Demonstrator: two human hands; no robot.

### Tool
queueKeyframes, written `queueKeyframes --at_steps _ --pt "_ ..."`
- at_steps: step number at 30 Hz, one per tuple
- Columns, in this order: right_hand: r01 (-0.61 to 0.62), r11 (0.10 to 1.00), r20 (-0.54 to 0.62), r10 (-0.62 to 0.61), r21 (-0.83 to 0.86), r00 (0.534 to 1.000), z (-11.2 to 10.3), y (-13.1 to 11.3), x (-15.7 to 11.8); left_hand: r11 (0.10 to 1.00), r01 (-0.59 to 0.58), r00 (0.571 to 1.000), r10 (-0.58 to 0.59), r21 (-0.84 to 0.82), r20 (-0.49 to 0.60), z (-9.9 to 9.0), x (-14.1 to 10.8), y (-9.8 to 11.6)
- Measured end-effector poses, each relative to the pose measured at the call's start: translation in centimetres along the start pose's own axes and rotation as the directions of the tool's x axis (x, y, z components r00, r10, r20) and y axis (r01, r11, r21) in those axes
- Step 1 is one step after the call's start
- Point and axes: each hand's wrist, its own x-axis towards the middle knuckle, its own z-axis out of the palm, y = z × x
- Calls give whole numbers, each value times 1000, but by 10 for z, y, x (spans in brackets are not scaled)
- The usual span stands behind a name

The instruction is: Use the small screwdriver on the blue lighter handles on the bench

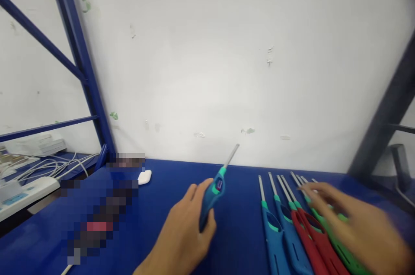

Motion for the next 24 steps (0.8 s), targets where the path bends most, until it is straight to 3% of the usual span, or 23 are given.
queueKeyframes --at_steps 2,5,7,8,11,15,21,24 --pt "185 979 232 -201 87 952 12 -37 5 997 71 996 -71 5 -58 -5 -9 -21" --pt "389 898 480 -438 205 760 30 -97 12 986 164 980 -162 8 -114 -3 -25 -49" --pt "445 868 561 -486 220 670 43 -126 17 981 191 976 -189 13 -112 2 -33 -63" --pt "459 862 580 -490 213 651 51 -136 21 980 198 975 -196 16 -106 6 -36 -68" --pt "463 871 606 -460 165 649 74 -147 30 977 212 973 -210 21 -95 15 -42 -79" --pt "433 896 636 -389 94 666 95 -143 34 972 233 969 -229 42 -96 24 -48 -90" --pt "408 912 606 -353 51 713 101 -140 28 966 255 965 -253 31 -69 40 -50 -86" --pt "433 897 603 -397 93 692 103 -142 27 961 272 961 -269 41 -69 40 -58 -81"
